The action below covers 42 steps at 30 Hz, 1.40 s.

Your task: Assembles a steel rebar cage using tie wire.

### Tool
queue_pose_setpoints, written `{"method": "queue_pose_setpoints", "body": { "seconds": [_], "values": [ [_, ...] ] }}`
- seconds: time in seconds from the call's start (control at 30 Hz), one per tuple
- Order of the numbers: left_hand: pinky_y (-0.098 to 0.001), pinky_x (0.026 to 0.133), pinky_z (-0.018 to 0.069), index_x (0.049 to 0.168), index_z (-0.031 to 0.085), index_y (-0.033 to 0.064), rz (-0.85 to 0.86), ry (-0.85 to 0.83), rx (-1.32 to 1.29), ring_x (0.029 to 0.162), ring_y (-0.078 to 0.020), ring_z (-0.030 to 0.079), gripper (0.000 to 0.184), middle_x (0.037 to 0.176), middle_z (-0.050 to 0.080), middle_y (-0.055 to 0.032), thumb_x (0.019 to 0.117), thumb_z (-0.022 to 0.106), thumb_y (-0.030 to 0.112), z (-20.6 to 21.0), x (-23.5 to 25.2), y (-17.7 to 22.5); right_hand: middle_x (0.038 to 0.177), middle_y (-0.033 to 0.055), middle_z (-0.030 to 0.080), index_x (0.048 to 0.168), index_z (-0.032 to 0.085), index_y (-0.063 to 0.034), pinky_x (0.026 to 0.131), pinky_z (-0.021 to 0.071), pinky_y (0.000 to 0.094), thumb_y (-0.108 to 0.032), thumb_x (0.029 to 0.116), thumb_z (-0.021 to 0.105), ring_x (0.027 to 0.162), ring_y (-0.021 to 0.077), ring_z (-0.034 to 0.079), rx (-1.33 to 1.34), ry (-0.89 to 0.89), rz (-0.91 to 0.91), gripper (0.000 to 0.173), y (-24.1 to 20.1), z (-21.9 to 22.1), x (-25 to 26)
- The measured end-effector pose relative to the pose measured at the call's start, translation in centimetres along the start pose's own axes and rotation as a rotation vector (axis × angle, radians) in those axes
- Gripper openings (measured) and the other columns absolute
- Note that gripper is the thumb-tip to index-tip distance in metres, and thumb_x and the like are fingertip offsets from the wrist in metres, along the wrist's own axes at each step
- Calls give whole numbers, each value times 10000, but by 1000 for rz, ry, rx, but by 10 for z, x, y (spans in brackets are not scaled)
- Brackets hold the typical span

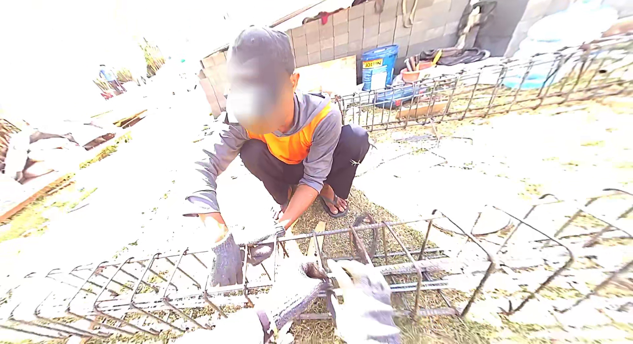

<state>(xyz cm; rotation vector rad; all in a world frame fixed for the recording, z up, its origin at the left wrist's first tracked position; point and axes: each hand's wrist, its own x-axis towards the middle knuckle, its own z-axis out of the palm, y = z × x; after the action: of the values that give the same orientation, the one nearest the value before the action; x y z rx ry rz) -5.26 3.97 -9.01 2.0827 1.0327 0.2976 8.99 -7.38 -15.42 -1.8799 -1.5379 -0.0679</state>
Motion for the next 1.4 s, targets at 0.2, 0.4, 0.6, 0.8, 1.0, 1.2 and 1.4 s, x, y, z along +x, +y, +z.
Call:
{"method": "queue_pose_setpoints", "body": {
  "seconds": [0.2,0.4,0.6,0.8,1.0,1.2,1.4],
  "values": [
    [-315,789,544,907,755,208,-64,-19,88,811,-43,658,210,839,704,89,844,772,407,-3,-3,9,1453,279,542,1433,566,-13,1130,390,629,-219,896,717,1359,488,498,82,-86,338,595,1,25,-46],
    [-292,787,556,866,752,201,-6,30,56,789,-29,660,188,816,705,97,830,793,381,0,0,1,1255,124,712,1233,734,-120,1035,531,521,-246,1005,566,1228,331,647,241,-116,333,310,2,46,-28],
    [-274,722,551,832,729,165,26,44,14,721,-35,648,181,763,689,82,841,796,332,3,-1,-2,1287,180,676,1316,707,-185,1073,479,528,-118,964,538,1244,359,618,246,-366,311,396,13,39,-7],
    [-271,763,526,847,728,125,-52,18,25,758,-40,640,200,782,685,54,834,796,313,0,-5,17,1389,179,620,1430,607,-139,1085,457,554,-206,1022,477,1294,377,586,158,-629,324,433,-3,12,2],
    [-289,754,565,836,748,188,-37,29,50,758,-34,668,178,793,711,90,828,793,360,5,-6,4,1158,114,742,1361,644,-135,781,596,528,-276,1039,400,975,323,743,-40,-423,234,428,-26,-15,-22],
    [-275,807,568,890,775,186,20,35,53,817,-19,681,162,846,734,92,866,775,346,3,-12,4,1279,166,675,1348,600,-95,980,502,556,-262,1069,359,1187,353,653,25,-729,314,405,-47,-72,12],
    [-258,867,562,984,775,181,88,-16,85,889,-19,681,162,931,736,78,903,739,317,-3,-10,-2,1169,177,679,1207,683,-91,833,571,568,-215,1034,497,1046,382,686,-123,-624,35,283,-33,-79,34]
  ]
}}
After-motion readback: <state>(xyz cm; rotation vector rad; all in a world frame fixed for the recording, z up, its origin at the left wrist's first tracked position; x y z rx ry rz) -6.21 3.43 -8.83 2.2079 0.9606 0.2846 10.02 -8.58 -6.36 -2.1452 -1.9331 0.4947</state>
